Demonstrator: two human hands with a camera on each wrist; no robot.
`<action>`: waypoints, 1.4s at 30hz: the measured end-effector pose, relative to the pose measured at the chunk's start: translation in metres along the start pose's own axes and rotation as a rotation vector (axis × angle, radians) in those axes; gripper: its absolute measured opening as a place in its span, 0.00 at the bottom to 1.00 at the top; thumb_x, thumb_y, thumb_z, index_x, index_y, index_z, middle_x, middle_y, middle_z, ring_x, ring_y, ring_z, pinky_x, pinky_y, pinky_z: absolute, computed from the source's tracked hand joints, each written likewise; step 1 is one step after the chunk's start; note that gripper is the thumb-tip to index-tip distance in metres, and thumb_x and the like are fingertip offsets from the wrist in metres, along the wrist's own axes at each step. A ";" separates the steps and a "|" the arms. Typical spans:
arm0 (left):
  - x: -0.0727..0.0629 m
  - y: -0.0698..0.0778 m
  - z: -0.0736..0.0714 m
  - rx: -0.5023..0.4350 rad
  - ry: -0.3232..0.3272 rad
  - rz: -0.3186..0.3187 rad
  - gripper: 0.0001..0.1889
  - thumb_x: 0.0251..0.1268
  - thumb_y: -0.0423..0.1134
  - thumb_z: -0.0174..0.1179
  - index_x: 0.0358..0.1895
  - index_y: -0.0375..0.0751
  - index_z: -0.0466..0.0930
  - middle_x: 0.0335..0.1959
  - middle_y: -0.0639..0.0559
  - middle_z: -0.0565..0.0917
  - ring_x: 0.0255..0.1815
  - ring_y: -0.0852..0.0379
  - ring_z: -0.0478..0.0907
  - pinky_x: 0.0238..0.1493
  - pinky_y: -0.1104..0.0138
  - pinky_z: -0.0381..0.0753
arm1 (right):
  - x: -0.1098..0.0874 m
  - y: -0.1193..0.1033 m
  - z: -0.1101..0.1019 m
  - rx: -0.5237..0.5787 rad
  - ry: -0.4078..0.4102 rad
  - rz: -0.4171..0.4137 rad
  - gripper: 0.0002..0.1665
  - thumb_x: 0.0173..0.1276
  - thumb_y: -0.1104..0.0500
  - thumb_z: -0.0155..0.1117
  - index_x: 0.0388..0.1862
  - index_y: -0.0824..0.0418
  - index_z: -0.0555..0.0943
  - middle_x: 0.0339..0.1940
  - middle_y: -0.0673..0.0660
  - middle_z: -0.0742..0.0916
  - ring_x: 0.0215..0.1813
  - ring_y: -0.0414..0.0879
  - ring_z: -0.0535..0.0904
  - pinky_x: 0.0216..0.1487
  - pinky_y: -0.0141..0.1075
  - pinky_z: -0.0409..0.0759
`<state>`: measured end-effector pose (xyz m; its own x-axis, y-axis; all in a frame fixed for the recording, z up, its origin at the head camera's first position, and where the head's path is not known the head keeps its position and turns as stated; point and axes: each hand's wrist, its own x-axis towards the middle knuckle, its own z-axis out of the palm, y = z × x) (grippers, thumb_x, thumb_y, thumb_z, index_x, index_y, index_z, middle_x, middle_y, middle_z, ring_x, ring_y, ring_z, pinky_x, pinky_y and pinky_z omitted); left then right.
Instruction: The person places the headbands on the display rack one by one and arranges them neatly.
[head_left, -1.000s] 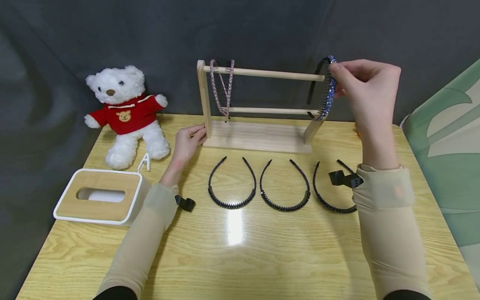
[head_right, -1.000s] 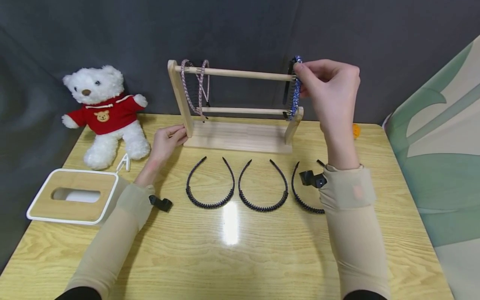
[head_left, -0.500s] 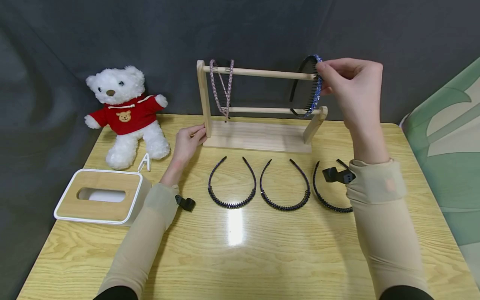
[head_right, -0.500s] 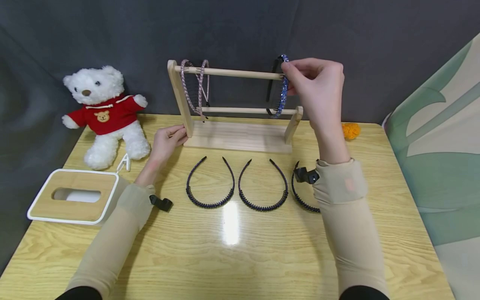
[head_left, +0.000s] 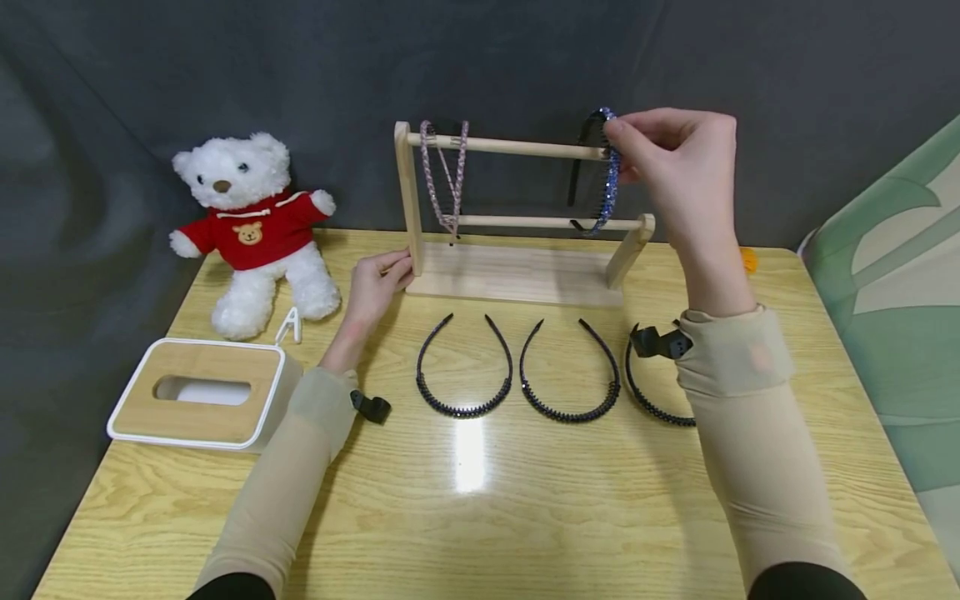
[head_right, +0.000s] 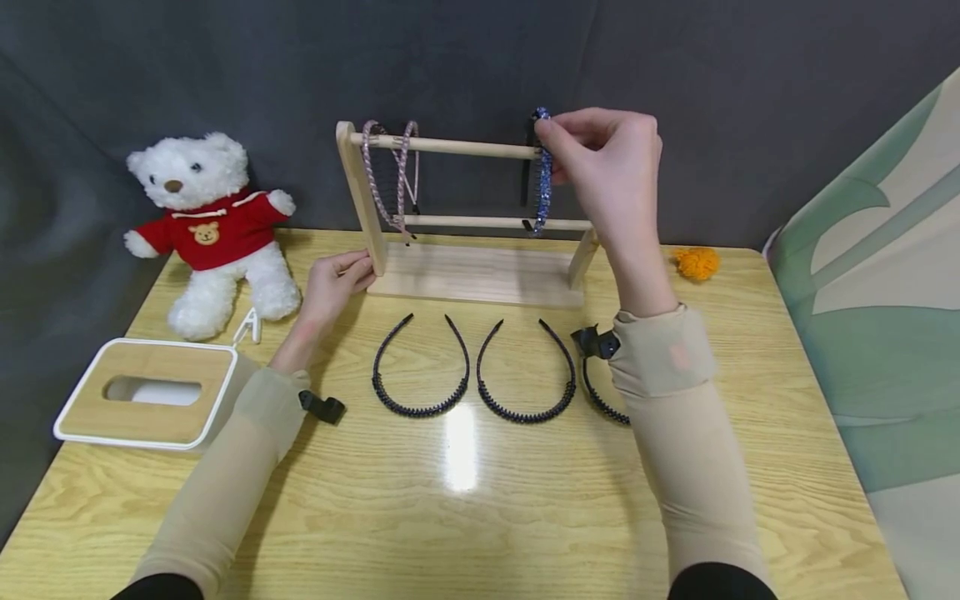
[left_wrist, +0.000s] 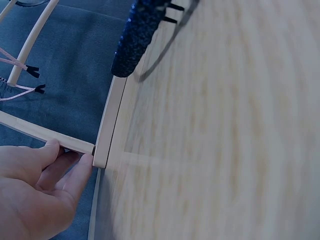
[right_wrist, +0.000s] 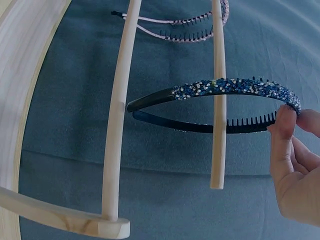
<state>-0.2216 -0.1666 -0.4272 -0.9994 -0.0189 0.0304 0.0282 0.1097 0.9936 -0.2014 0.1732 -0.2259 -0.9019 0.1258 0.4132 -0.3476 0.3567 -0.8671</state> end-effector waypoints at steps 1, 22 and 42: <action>0.000 0.000 0.000 0.000 -0.001 0.001 0.16 0.84 0.29 0.57 0.66 0.25 0.81 0.64 0.29 0.82 0.63 0.37 0.83 0.60 0.69 0.88 | 0.000 -0.001 0.001 0.000 -0.002 0.000 0.12 0.73 0.56 0.77 0.45 0.65 0.94 0.30 0.48 0.89 0.29 0.42 0.82 0.36 0.24 0.88; -0.001 0.001 0.000 0.020 -0.002 -0.004 0.16 0.84 0.30 0.57 0.66 0.26 0.81 0.65 0.30 0.82 0.63 0.38 0.83 0.60 0.69 0.88 | 0.008 -0.010 0.033 -0.001 -0.075 0.007 0.15 0.73 0.52 0.77 0.46 0.63 0.94 0.33 0.50 0.91 0.31 0.43 0.85 0.38 0.26 0.89; 0.000 -0.001 0.000 0.004 -0.002 -0.005 0.16 0.84 0.29 0.57 0.66 0.25 0.81 0.64 0.29 0.82 0.63 0.37 0.83 0.60 0.69 0.87 | 0.015 -0.015 0.060 0.051 -0.110 0.017 0.14 0.74 0.55 0.76 0.45 0.66 0.93 0.31 0.50 0.90 0.28 0.43 0.86 0.35 0.27 0.90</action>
<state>-0.2221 -0.1672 -0.4277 -0.9995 -0.0173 0.0256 0.0235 0.1134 0.9933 -0.2255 0.1147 -0.2234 -0.9294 0.0284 0.3679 -0.3422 0.3070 -0.8881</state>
